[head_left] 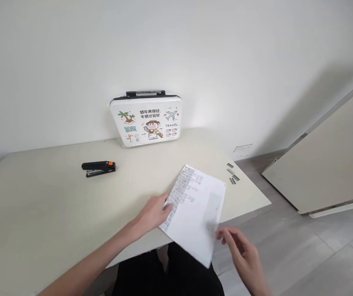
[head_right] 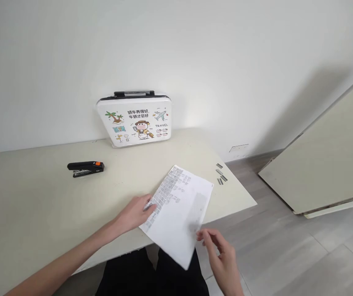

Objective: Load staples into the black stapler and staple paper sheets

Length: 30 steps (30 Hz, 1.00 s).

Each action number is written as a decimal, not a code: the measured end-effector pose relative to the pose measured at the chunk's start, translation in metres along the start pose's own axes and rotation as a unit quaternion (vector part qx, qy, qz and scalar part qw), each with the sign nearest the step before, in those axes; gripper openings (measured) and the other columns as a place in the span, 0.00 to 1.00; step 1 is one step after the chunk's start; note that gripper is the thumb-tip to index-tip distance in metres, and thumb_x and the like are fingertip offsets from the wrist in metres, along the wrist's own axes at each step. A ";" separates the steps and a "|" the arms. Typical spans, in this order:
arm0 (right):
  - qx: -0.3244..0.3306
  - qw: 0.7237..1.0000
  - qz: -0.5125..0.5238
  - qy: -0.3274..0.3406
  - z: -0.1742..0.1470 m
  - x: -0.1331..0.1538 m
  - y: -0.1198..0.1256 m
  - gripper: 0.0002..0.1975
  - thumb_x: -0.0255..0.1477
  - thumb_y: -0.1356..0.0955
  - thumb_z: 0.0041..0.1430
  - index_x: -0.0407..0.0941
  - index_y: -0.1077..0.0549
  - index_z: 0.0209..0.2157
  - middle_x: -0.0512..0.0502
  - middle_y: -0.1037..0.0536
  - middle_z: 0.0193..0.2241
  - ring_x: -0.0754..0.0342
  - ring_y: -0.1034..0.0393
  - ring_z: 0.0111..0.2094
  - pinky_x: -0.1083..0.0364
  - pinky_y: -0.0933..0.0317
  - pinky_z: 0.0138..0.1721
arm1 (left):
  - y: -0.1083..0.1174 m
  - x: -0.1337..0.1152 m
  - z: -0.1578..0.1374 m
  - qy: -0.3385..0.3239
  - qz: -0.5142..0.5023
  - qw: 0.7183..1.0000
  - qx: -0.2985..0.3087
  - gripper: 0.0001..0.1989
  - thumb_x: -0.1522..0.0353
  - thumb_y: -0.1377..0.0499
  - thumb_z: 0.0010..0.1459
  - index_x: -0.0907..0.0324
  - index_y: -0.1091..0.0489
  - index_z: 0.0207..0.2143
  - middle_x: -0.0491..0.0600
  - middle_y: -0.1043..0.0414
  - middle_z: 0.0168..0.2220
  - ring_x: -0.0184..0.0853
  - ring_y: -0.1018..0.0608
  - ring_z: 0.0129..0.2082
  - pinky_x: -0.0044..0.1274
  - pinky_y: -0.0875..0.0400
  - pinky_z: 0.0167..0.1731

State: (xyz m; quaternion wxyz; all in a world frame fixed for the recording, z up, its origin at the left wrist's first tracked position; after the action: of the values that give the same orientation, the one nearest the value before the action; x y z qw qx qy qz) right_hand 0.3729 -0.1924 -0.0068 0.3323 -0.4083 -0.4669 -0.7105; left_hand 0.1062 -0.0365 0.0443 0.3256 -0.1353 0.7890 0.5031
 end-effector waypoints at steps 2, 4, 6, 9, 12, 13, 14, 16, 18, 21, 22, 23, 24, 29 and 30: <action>-0.021 1.000 -0.009 -0.018 -0.002 -0.014 0.009 0.17 0.43 0.34 0.72 0.47 0.20 0.36 0.42 0.16 0.30 0.49 0.21 0.28 0.57 0.24 0.29 | 0.019 0.006 -0.011 0.014 0.066 0.997 -0.025 0.14 0.57 0.49 0.68 0.57 0.31 0.37 0.50 0.27 0.28 0.37 0.26 0.23 0.27 0.44 0.22; -0.028 0.999 -0.016 -0.031 -0.005 -0.024 0.014 0.18 0.44 0.33 0.71 0.47 0.19 0.36 0.42 0.16 0.30 0.50 0.21 0.27 0.58 0.24 0.26 | 0.039 0.011 -0.022 0.030 0.119 0.992 -0.034 0.16 0.58 0.54 0.70 0.57 0.32 0.42 0.51 0.27 0.29 0.37 0.28 0.21 0.27 0.44 0.21; -0.025 0.998 -0.022 -0.044 -0.008 -0.028 0.015 0.18 0.45 0.33 0.70 0.48 0.19 0.36 0.43 0.15 0.30 0.49 0.21 0.27 0.58 0.25 0.25 | 0.058 0.015 -0.031 0.041 0.142 0.988 -0.038 0.18 0.60 0.57 0.71 0.58 0.32 0.45 0.51 0.27 0.28 0.38 0.27 0.21 0.27 0.44 0.20; -0.015 0.997 -0.024 -0.071 -0.009 -0.027 0.013 0.18 0.45 0.33 0.70 0.48 0.19 0.36 0.43 0.15 0.31 0.49 0.19 0.30 0.59 0.24 0.27 | 0.080 0.023 -0.040 0.047 0.148 0.987 -0.052 0.20 0.60 0.59 0.71 0.59 0.31 0.49 0.50 0.28 0.26 0.38 0.27 0.21 0.26 0.43 0.20; 0.014 0.998 -0.010 -0.057 -0.005 -0.022 0.007 0.18 0.47 0.33 0.69 0.49 0.18 0.36 0.43 0.15 0.31 0.48 0.18 0.30 0.58 0.24 0.26 | 0.094 0.031 -0.050 0.038 0.165 0.982 -0.077 0.22 0.63 0.59 0.71 0.59 0.30 0.55 0.49 0.27 0.25 0.39 0.26 0.21 0.26 0.42 0.21; 0.027 0.999 -0.006 -0.046 -0.003 -0.019 0.005 0.18 0.47 0.32 0.69 0.48 0.18 0.36 0.43 0.15 0.31 0.48 0.18 0.29 0.58 0.24 0.26 | 0.099 0.033 -0.055 0.027 0.180 0.979 -0.089 0.22 0.65 0.59 0.70 0.59 0.30 0.56 0.50 0.25 0.25 0.39 0.25 0.21 0.26 0.41 0.21; 0.039 0.998 -0.004 -0.039 -0.001 -0.016 0.002 0.19 0.47 0.32 0.69 0.48 0.18 0.37 0.42 0.14 0.31 0.47 0.18 0.30 0.58 0.24 0.25 | 0.103 0.034 -0.059 0.012 0.197 0.975 -0.102 0.22 0.67 0.58 0.69 0.58 0.29 0.56 0.51 0.23 0.28 0.40 0.23 0.23 0.26 0.39 0.22; 0.060 0.998 -0.005 -0.034 0.002 -0.010 -0.004 0.18 0.47 0.33 0.69 0.48 0.18 0.37 0.42 0.14 0.33 0.46 0.17 0.31 0.59 0.27 0.22 | 0.112 0.033 -0.070 -0.019 0.234 0.963 -0.128 0.23 0.71 0.55 0.65 0.56 0.28 0.55 0.54 0.19 0.35 0.41 0.19 0.28 0.26 0.35 0.24; 0.086 0.996 -0.002 -0.030 0.004 -0.003 -0.011 0.18 0.46 0.33 0.70 0.48 0.19 0.38 0.42 0.14 0.34 0.46 0.16 0.33 0.61 0.32 0.17 | 0.121 0.032 -0.081 -0.041 0.269 0.950 -0.152 0.25 0.74 0.53 0.61 0.55 0.27 0.56 0.56 0.17 0.44 0.43 0.16 0.35 0.27 0.30 0.28; 0.122 0.992 0.015 -0.012 0.005 0.010 -0.023 0.18 0.45 0.34 0.71 0.49 0.19 0.39 0.42 0.14 0.34 0.46 0.16 0.35 0.61 0.38 0.13 | 0.136 0.031 -0.100 -0.071 0.311 0.927 -0.195 0.29 0.74 0.54 0.60 0.56 0.28 0.59 0.57 0.18 0.51 0.47 0.15 0.41 0.31 0.24 0.33; 0.130 0.991 0.020 -0.004 0.006 0.013 -0.026 0.18 0.45 0.34 0.71 0.49 0.19 0.39 0.42 0.14 0.34 0.46 0.16 0.35 0.61 0.38 0.13 | 0.140 0.030 -0.106 -0.086 0.319 0.920 -0.209 0.30 0.74 0.55 0.61 0.56 0.29 0.61 0.57 0.18 0.52 0.47 0.15 0.41 0.32 0.24 0.34; 0.136 0.990 0.022 0.004 0.007 0.017 -0.029 0.18 0.44 0.35 0.72 0.49 0.19 0.39 0.42 0.14 0.34 0.46 0.17 0.35 0.61 0.37 0.13 | 0.144 0.030 -0.112 -0.102 0.322 0.915 -0.220 0.30 0.73 0.56 0.62 0.56 0.29 0.62 0.56 0.18 0.52 0.47 0.15 0.40 0.32 0.24 0.34; 0.141 0.990 0.022 0.013 0.009 0.019 -0.033 0.17 0.44 0.35 0.72 0.48 0.19 0.39 0.42 0.14 0.35 0.46 0.17 0.35 0.61 0.36 0.14 | 0.147 0.030 -0.119 -0.116 0.321 0.912 -0.230 0.29 0.72 0.57 0.64 0.55 0.30 0.63 0.56 0.18 0.52 0.47 0.15 0.38 0.32 0.24 0.33; 0.080 0.994 0.002 0.077 0.041 0.043 -0.043 0.17 0.42 0.33 0.71 0.49 0.23 0.54 0.37 0.18 0.52 0.44 0.18 0.45 0.58 0.29 0.19 | 0.162 0.022 -0.151 -0.133 0.241 0.926 -0.258 0.22 0.61 0.53 0.71 0.44 0.27 0.60 0.47 0.17 0.50 0.42 0.15 0.37 0.28 0.23 0.32; 0.060 0.994 -0.003 0.092 0.051 0.051 -0.045 0.21 0.42 0.31 0.69 0.50 0.27 0.60 0.36 0.21 0.57 0.43 0.19 0.48 0.56 0.24 0.26 | 0.164 0.019 -0.157 -0.127 0.221 0.932 -0.257 0.20 0.60 0.51 0.71 0.43 0.26 0.58 0.45 0.16 0.48 0.40 0.15 0.36 0.27 0.23 0.33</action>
State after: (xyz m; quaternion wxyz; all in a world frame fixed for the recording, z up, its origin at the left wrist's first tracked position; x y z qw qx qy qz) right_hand 0.3257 -0.1337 0.0333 0.3952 -0.3193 -0.4773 -0.7169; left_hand -0.0559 -0.0978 0.1922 0.2576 0.0287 0.5946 0.7611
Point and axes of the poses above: each hand's wrist, its own z-axis towards the middle knuckle, its own y-axis out of the back of the hand, x = y × z, the point moved 3 cm from there along z, towards the middle knuckle
